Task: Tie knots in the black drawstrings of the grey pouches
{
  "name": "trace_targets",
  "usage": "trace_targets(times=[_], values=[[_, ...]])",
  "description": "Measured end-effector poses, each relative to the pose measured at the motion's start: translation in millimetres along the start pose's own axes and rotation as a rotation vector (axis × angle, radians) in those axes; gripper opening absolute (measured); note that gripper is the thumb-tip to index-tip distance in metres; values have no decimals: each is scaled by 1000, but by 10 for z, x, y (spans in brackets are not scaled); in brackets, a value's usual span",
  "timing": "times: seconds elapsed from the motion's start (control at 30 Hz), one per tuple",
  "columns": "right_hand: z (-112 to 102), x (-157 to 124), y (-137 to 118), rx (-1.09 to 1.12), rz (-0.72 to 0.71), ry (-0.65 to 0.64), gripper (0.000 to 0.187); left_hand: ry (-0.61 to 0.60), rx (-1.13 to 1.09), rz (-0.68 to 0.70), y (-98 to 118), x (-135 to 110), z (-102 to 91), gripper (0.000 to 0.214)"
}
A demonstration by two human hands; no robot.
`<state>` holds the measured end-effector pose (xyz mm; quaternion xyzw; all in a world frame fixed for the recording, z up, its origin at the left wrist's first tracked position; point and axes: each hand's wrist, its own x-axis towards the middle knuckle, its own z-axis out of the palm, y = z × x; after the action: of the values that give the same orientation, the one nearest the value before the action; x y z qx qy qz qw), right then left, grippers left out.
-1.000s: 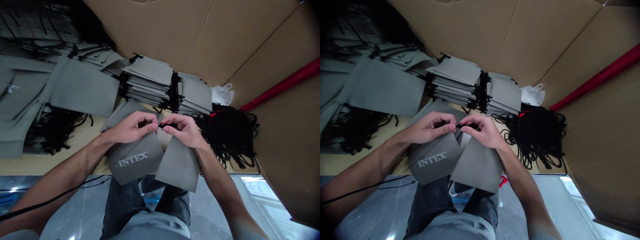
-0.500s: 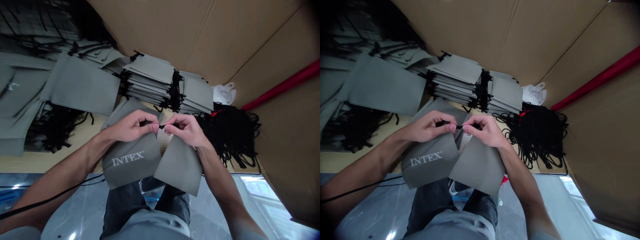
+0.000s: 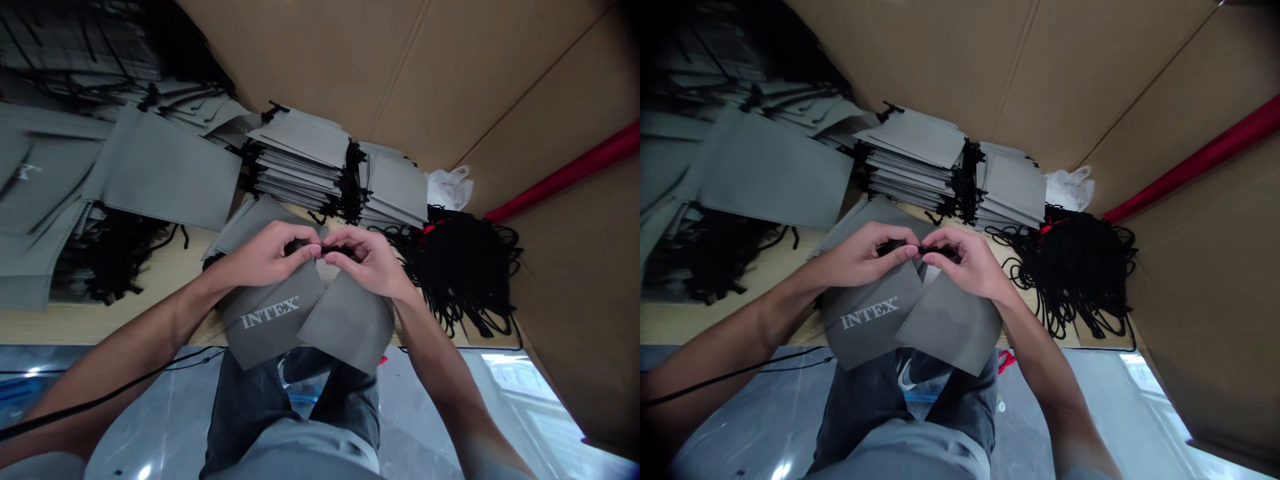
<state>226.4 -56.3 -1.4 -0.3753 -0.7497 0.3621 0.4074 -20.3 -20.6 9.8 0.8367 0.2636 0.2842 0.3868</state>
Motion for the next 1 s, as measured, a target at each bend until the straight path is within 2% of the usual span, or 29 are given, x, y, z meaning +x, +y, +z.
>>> trace_targets(times=[0.13,0.27,0.37,0.47,0.63,0.77,0.87,1.0], values=[[36,-2,-4,-169,-85,2,28,18,87,66,5,-2,29,29],[77,1,5,-288,-230,84,20,-4,24,3,-11,3,33,34],[86,6,15,-301,-275,99,14,-22,-34,-19,-36,4,19,35],[85,5,21,-237,-234,85,15,-60,-78,-12,-46,4,3,37],[100,7,16,56,-109,24,16,-70,-79,44,-28,-8,-14,35],[117,29,-7,225,-85,-3,17,-80,-226,55,-14,-17,-7,35],[113,45,-24,300,-40,-15,19,-61,-316,55,10,-20,-3,36],[58,49,-24,345,15,-32,26,-5,-239,50,46,-27,-29,38]])
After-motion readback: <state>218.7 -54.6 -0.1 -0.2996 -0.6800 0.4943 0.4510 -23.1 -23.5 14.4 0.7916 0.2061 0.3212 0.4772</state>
